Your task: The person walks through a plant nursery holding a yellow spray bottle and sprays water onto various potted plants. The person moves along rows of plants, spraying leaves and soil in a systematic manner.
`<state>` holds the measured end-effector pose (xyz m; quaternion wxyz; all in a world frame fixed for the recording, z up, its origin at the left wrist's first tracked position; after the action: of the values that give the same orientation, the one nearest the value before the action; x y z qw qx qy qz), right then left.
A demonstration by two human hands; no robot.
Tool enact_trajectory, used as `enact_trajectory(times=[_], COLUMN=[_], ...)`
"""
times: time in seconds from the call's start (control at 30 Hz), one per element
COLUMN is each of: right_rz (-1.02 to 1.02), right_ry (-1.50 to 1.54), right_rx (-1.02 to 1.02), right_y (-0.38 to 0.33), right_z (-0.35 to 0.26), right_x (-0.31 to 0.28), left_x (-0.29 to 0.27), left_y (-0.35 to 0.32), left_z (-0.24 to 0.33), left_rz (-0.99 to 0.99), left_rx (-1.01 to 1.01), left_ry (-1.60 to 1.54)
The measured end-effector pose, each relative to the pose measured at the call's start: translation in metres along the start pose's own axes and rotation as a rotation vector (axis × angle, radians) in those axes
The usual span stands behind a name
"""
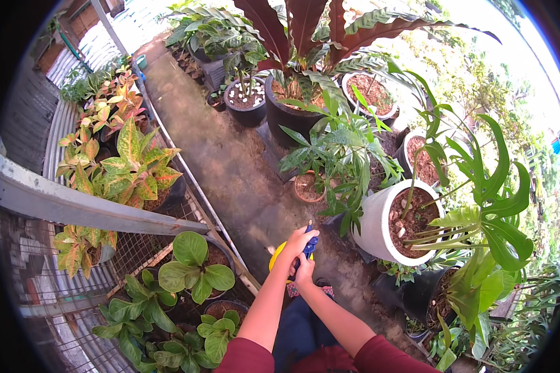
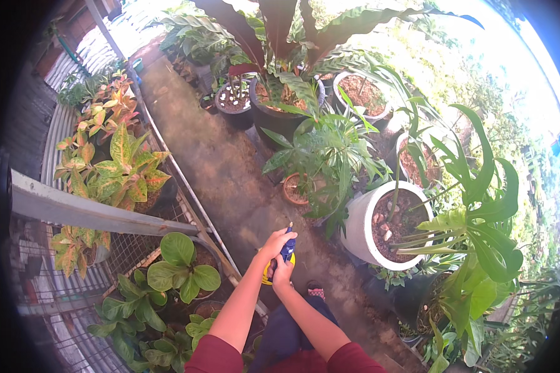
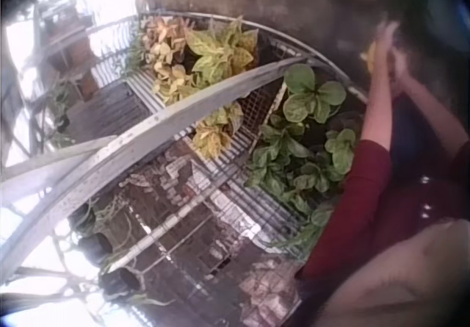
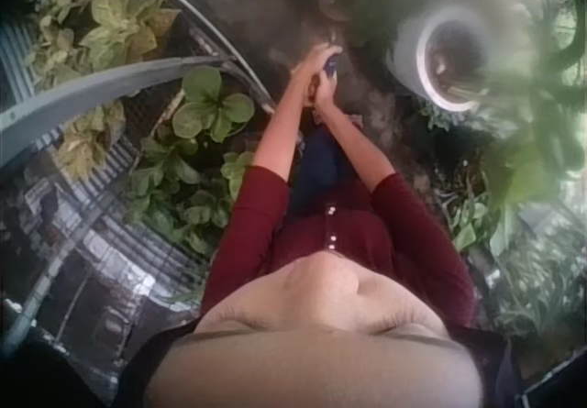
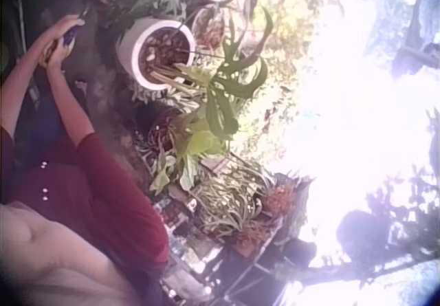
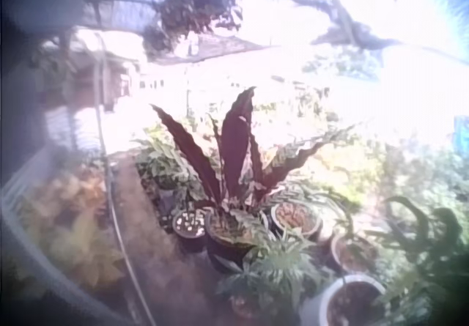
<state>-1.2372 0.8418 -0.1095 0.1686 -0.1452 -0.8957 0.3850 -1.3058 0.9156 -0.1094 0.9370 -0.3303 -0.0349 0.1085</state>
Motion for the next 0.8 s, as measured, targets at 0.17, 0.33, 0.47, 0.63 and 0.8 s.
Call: enact_trajectory(times=[0.17, 0.33, 0.47, 0.63, 0.8], right_rz=[0.018, 0.015, -0.067, -0.177, -0.350], right_ry=[-0.041, -0.082, -0.125, -0.183, -0.156], right_rx=[0.035, 0.045, -0.001, -0.152, -0.378], right_y=[-0.002, -0.011, -0.023, -0.056, -0.114], right_z=[0.009, 0.002, -0.010, -0.066, -0.156], right_x=[-0.007, -0.011, -0.013, 0.007, 0.042], left_x=[0.000, 0.000, -0.005, -0.015, -0.014], left_y=[0.010, 0.000, -0.021, -0.071, -0.133], left_z=[-0.031, -0.027, -0.010, 0.067, 0.180], left_rz=[-0.016, 0.006, 0.101, 0.203, 0.217], left_rx=[-0.033, -0.024, 0.091, 0.247, 0.468], left_ry=[-0.020, -0.101, -0.136, -0.313, -0.392])
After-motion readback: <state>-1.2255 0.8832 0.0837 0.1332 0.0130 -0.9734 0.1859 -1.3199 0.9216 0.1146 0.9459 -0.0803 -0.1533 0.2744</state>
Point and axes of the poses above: each hand's wrist, its own y-axis towards the middle knuckle, its own x-axis out of the palm, z = x × y, the point moved 6 cm from there along y, towards the middle knuckle, and after that the axes turned 11 degrees about z, right-handed, at the moved point
